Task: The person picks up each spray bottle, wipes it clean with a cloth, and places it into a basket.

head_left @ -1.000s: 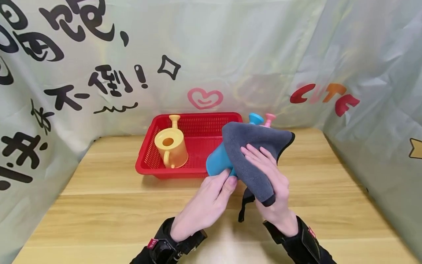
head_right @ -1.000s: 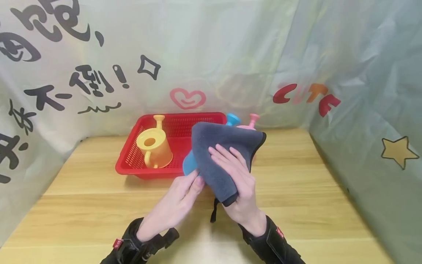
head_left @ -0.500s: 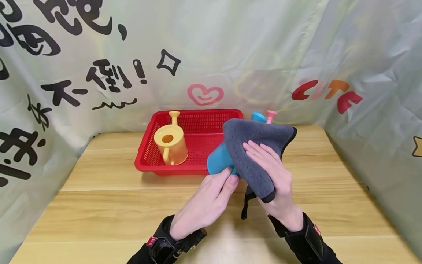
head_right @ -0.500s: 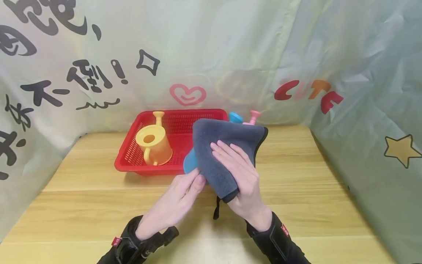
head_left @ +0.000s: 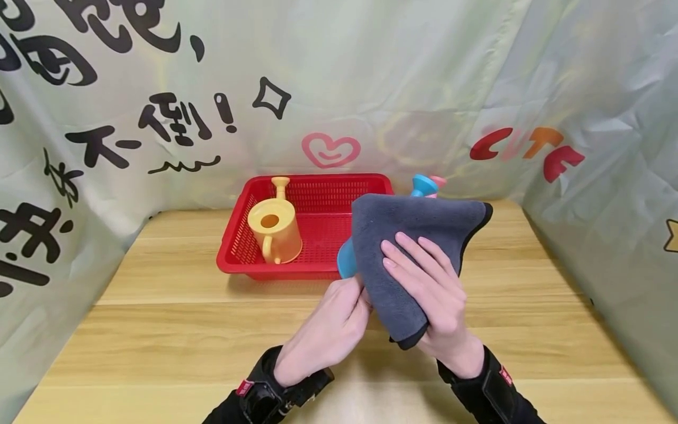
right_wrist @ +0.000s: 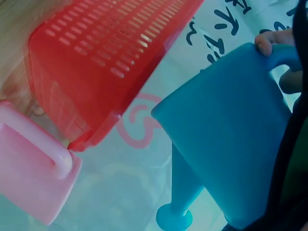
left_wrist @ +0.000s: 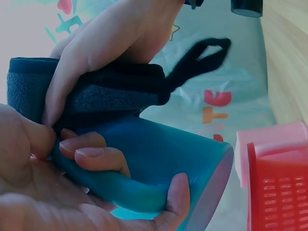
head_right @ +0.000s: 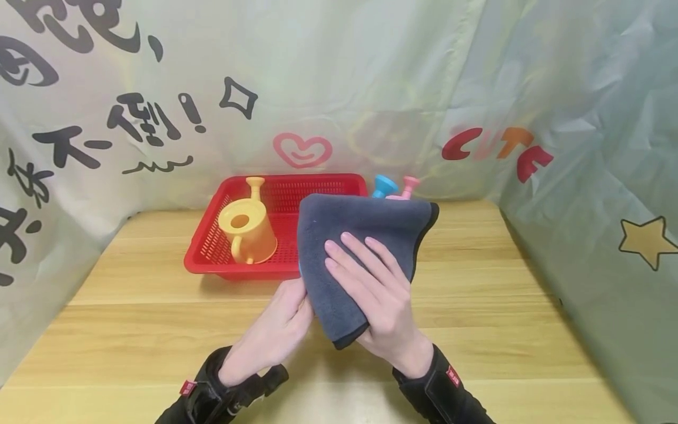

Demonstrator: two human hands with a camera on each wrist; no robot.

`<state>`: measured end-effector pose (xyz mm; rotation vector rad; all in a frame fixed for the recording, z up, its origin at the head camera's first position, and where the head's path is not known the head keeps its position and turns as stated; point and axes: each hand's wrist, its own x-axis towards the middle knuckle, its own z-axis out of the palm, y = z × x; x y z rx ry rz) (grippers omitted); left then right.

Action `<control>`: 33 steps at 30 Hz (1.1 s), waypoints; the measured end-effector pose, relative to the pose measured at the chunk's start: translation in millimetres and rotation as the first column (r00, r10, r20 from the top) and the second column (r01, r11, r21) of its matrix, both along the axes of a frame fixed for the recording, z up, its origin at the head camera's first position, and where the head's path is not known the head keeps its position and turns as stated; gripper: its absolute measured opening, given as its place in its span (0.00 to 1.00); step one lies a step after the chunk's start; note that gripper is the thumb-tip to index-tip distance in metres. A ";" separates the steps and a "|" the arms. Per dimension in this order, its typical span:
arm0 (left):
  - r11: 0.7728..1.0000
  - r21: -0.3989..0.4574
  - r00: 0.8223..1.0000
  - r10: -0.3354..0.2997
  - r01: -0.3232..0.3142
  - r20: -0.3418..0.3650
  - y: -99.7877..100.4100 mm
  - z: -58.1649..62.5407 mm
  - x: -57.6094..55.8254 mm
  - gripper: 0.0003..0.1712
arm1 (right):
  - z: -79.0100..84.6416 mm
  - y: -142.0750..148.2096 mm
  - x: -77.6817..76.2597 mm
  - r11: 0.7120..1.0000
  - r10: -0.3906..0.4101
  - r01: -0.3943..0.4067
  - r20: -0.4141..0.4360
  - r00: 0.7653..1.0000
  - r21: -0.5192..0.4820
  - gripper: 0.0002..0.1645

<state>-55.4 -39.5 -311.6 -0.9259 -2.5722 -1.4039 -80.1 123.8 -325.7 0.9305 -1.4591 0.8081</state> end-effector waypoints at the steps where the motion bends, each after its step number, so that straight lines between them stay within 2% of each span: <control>1: 1.000 -0.002 1.000 -0.006 0.006 -0.014 0.0 0.0 0.4 0.10 | 1.0 0.6 0.3 1.000 0.012 -0.012 0.007 1.000 -0.011 0.20; 8: 0.999 0.001 0.993 -0.032 0.032 -0.111 0.8 -1.4 2.1 0.09 | 6.2 9.4 0.3 0.996 0.088 -0.084 0.117 0.989 -0.037 0.23; 15: 0.999 0.014 0.993 -0.033 0.035 -0.115 1.1 -3.0 0.9 0.13 | 5.7 13.8 -1.6 0.992 0.124 -0.116 0.165 0.979 -0.059 0.25; 21: 1.000 0.018 0.994 -0.013 0.015 -0.109 -1.1 -0.9 -1.3 0.07 | 3.1 6.5 -2.5 0.999 0.042 -0.040 0.058 0.997 -0.030 0.22; 25: 0.999 0.044 0.998 0.005 -0.003 -0.055 -2.1 1.0 -1.3 0.09 | 0.8 1.6 -1.7 1.000 0.004 -0.004 -0.009 1.000 -0.006 0.19; 29: 0.998 0.061 1.000 0.014 -0.014 0.000 -2.5 2.0 -0.2 0.10 | 0.3 -0.4 -0.8 1.000 -0.001 0.001 -0.036 0.999 0.016 0.18; 33: 0.998 0.068 1.000 0.016 -0.015 -0.005 -2.8 1.1 0.1 0.09 | 2.1 -0.5 -1.3 1.000 0.012 -0.011 -0.050 0.999 0.010 0.19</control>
